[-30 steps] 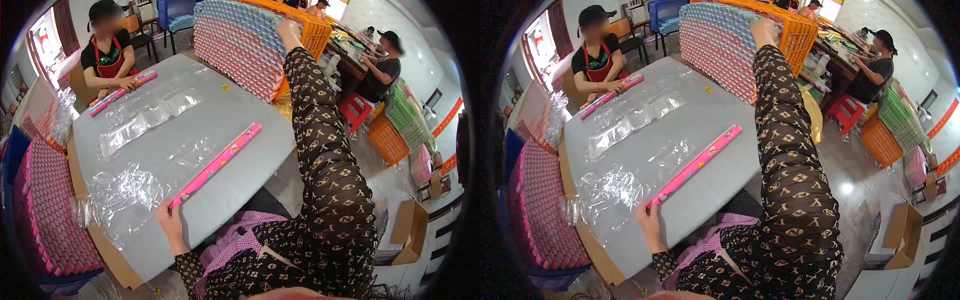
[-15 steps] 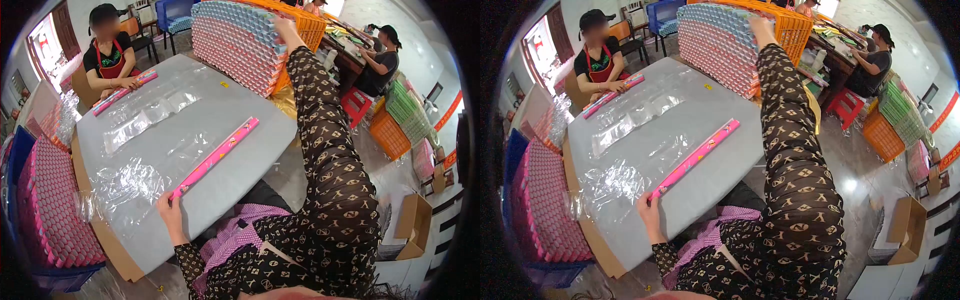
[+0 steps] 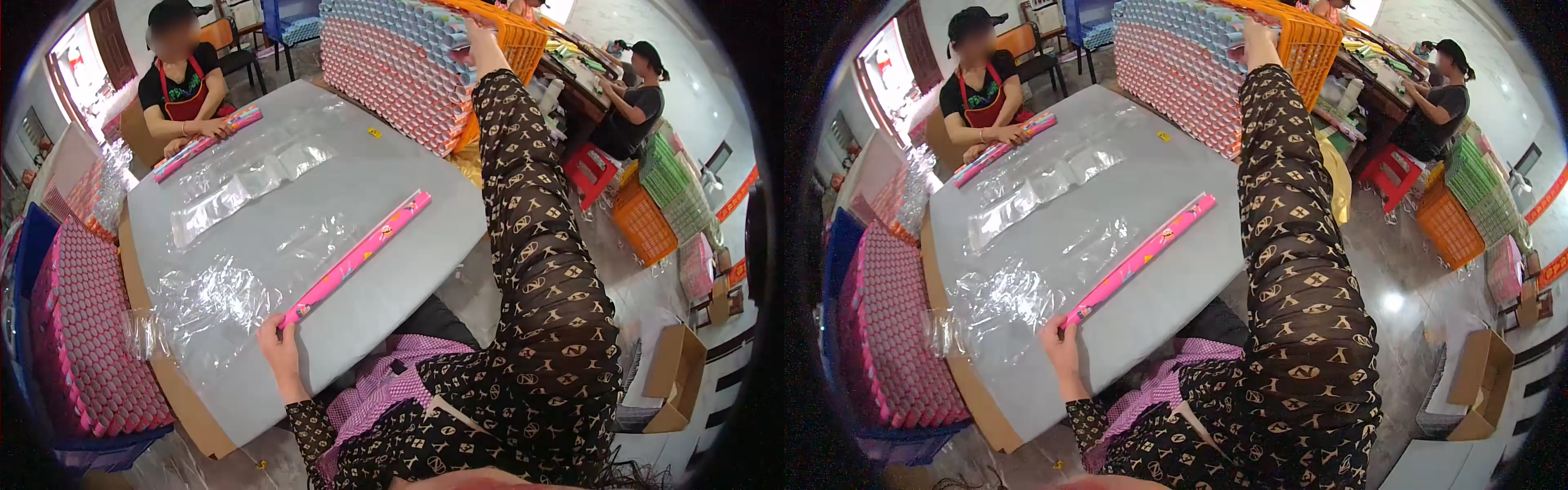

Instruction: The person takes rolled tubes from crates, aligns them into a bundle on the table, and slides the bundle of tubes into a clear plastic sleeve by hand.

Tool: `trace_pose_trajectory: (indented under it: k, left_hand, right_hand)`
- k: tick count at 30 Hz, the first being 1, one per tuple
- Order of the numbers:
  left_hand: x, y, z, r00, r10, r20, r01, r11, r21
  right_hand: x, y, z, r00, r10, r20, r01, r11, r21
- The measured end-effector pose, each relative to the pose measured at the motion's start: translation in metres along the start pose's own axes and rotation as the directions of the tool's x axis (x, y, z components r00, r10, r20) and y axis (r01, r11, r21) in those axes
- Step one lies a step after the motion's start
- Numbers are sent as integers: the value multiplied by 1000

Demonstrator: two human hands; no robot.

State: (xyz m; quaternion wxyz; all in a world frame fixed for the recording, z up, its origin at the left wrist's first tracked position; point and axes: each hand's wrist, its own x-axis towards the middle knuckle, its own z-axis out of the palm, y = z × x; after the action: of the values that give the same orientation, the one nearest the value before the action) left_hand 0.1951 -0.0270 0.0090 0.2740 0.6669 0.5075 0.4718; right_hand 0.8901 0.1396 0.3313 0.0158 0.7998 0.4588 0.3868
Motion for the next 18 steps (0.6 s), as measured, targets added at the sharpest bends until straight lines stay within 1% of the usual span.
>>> trace_pose_trajectory:
  k: [2, 3, 4, 6, 7, 9, 10, 12, 13, 14, 16, 17, 18]
  left_hand:
    - [0, -1, 0, 1000, 8, 0, -8, 1000, -12]
    - [0, -2, -1, 1000, 14, 11, -14, 1000, 4]
    - [0, -3, -1, 1000, 19, 23, -19, 1000, 19]
    - [1, 3, -2, 1000, 13, 25, -13, 1000, 27]
    - [1, 6, -2, 1000, 9, 29, -10, 999, 37]
    - [1, 8, -3, 999, -13, 39, 12, 999, 37]
    - [1, 10, -3, 998, -35, 43, 33, 999, 42]
    - [1, 13, -3, 999, -8, 35, 7, 999, 37]
    - [1, 14, -4, 1000, 19, 21, -20, 999, 35]
    - [1, 13, -5, 1000, 20, 21, -20, 999, 35]
    - [3, 11, -4, 996, -53, 68, 53, 999, -3]
    - [3, 8, -4, 997, -49, 66, 49, 999, -3]
    - [3, 8, -4, 998, -29, 54, 30, 999, -15]
  right_hand:
    - [18, -10, 21, 981, 146, 130, -136, 987, -81]
    - [-27, -16, -53, 984, 115, 134, -112, 993, -27]
    - [-15, -17, -41, 984, 114, 135, -111, 993, -28]
    - [22, -12, 1, 969, 135, 206, -175, 967, 188]
    - [10, -16, -17, 969, 137, 208, -176, 967, 183]
    - [-25, -38, -84, 960, 161, 228, -171, 985, 23]
    - [-21, -42, -85, 959, 163, 230, -171, 985, 18]
    - [-4, -46, -74, 896, 212, 391, -268, 959, 94]
    - [-4, -48, -71, 926, 191, 326, -230, 969, 86]
    - [-6, -49, -67, 926, 191, 326, -230, 969, 85]
    - [-16, -59, -71, 972, 92, 216, -110, 991, 74]
    - [-50, -67, -127, 945, 163, 284, -195, 977, 88]
    - [-51, -71, -130, 945, 163, 283, -195, 977, 90]
